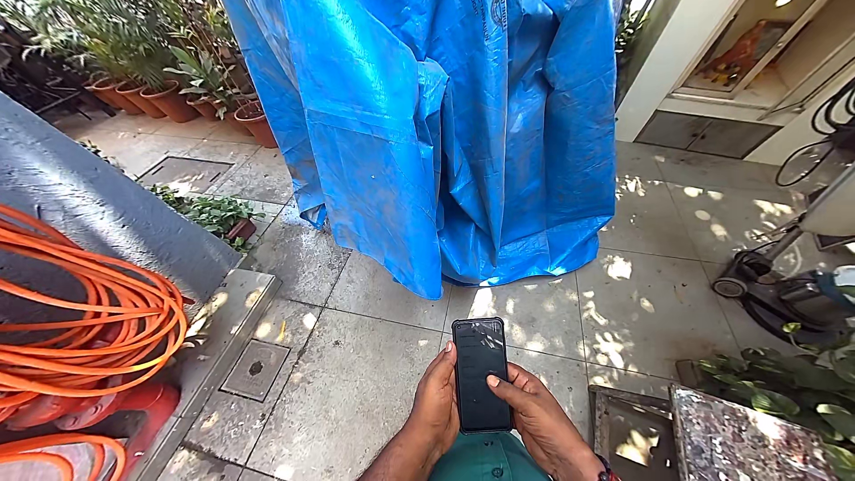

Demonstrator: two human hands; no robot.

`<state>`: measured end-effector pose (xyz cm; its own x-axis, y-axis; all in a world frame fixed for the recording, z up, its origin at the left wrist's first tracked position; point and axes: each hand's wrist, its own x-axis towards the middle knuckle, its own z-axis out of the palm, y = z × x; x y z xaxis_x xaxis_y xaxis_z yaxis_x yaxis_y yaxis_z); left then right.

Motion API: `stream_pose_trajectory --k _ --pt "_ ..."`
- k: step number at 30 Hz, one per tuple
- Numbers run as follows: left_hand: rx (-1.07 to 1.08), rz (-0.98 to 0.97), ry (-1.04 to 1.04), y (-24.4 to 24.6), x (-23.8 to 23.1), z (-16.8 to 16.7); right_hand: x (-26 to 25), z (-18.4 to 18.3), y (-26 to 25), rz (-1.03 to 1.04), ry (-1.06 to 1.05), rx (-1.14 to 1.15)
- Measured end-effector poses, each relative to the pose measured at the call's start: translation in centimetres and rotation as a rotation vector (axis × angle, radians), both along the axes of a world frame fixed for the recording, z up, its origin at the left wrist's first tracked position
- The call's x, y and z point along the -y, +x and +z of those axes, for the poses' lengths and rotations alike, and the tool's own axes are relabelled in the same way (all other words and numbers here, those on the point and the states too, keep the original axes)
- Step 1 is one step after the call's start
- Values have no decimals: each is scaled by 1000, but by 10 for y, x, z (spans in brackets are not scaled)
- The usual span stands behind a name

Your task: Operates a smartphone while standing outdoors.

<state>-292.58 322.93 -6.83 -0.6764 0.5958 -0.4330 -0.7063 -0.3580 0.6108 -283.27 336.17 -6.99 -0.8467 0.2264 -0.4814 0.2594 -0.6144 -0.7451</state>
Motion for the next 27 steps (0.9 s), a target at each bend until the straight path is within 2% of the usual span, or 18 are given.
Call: stream_pose_trajectory --k 9,27 --pt "14 3 -5 1 -1 0 -2 -2 3 24 5 -54" --pt "16 5 4 1 1 1 1 1 2 1 7 -7"
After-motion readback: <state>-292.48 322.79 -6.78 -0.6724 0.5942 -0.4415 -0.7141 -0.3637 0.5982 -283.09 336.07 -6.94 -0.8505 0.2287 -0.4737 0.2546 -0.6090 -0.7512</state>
